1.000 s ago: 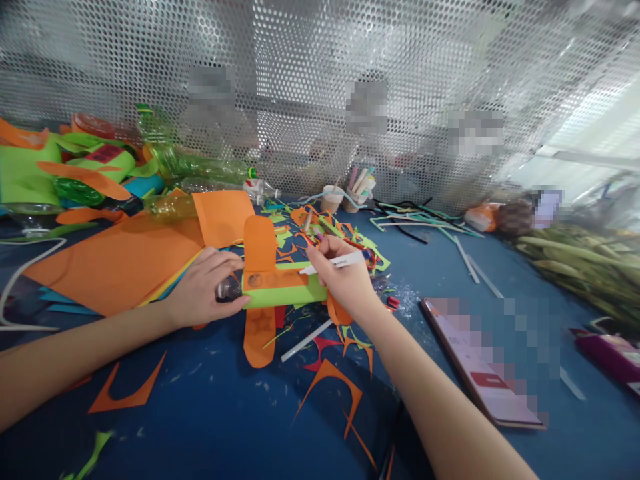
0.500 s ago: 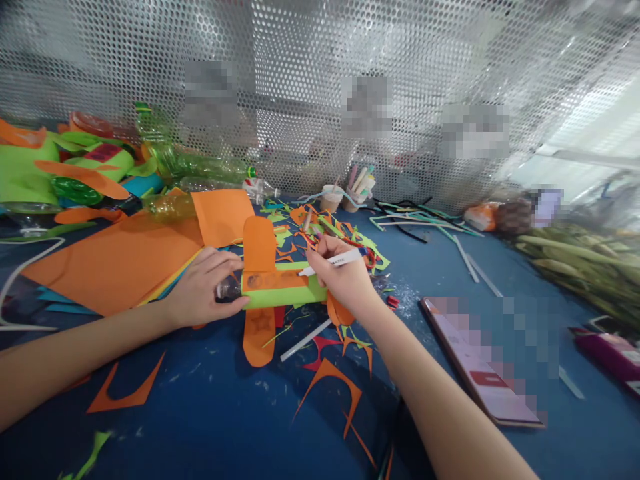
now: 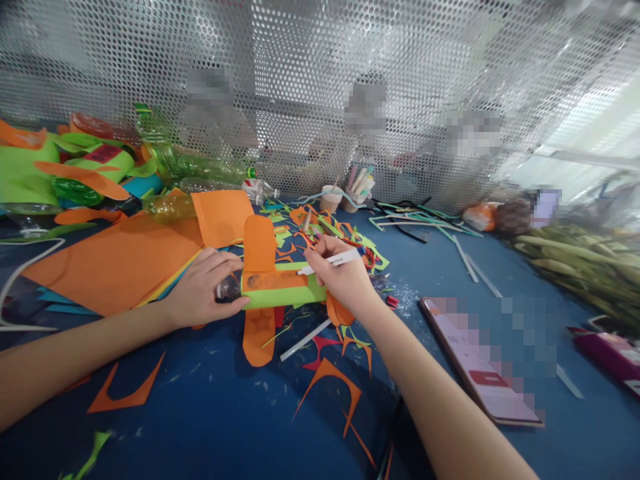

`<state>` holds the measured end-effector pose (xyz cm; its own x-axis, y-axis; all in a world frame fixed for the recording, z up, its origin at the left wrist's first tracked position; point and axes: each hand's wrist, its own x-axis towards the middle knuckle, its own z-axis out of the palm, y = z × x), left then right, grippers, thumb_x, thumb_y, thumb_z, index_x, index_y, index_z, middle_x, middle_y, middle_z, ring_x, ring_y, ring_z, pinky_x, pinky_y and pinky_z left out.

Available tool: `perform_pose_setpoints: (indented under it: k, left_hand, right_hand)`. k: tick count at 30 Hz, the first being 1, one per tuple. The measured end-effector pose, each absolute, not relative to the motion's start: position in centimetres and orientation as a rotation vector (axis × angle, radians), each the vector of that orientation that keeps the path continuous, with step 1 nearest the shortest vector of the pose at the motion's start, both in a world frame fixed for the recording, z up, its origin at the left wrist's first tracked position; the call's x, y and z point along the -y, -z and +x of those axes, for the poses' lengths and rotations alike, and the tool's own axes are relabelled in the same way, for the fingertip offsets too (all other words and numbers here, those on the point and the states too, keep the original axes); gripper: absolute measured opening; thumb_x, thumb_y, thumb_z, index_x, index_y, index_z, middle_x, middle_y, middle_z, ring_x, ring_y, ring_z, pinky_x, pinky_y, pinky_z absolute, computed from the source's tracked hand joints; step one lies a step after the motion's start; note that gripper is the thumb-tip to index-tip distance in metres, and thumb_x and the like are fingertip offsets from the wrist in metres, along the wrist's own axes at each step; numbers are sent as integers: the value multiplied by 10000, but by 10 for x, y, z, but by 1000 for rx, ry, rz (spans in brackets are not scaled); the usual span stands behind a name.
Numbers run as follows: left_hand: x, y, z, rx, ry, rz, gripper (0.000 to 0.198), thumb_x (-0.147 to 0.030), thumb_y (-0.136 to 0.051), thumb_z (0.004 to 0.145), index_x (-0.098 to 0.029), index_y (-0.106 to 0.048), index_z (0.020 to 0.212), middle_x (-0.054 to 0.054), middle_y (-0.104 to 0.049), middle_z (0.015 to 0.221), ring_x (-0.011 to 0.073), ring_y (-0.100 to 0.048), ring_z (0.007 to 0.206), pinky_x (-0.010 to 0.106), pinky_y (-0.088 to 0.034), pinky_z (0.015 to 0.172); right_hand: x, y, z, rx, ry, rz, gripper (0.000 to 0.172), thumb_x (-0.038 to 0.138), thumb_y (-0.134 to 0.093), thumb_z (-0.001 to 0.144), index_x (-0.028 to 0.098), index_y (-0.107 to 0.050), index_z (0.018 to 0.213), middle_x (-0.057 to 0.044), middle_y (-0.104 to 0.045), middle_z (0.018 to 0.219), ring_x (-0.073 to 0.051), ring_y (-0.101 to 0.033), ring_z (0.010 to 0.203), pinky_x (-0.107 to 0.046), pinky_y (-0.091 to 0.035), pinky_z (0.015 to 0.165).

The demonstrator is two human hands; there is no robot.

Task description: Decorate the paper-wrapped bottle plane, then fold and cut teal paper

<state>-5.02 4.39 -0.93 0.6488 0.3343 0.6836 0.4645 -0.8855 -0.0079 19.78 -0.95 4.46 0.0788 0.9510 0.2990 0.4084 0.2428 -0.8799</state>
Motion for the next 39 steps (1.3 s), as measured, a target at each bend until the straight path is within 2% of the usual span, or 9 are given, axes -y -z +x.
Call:
perform_pose_setpoints:
  k: [39]
  left_hand:
    - [-44,8,-49,662,1048,-2699,407,-454,-607,784,-141,-537,1033,104,-623,980,239,-560,867,412,-434,825]
  right_hand:
    - [6,-43,203,1513,-635,-1335,307,233,-554,781,222,-367,537,81,-402,380,-69,-321,371,-239,-233,415]
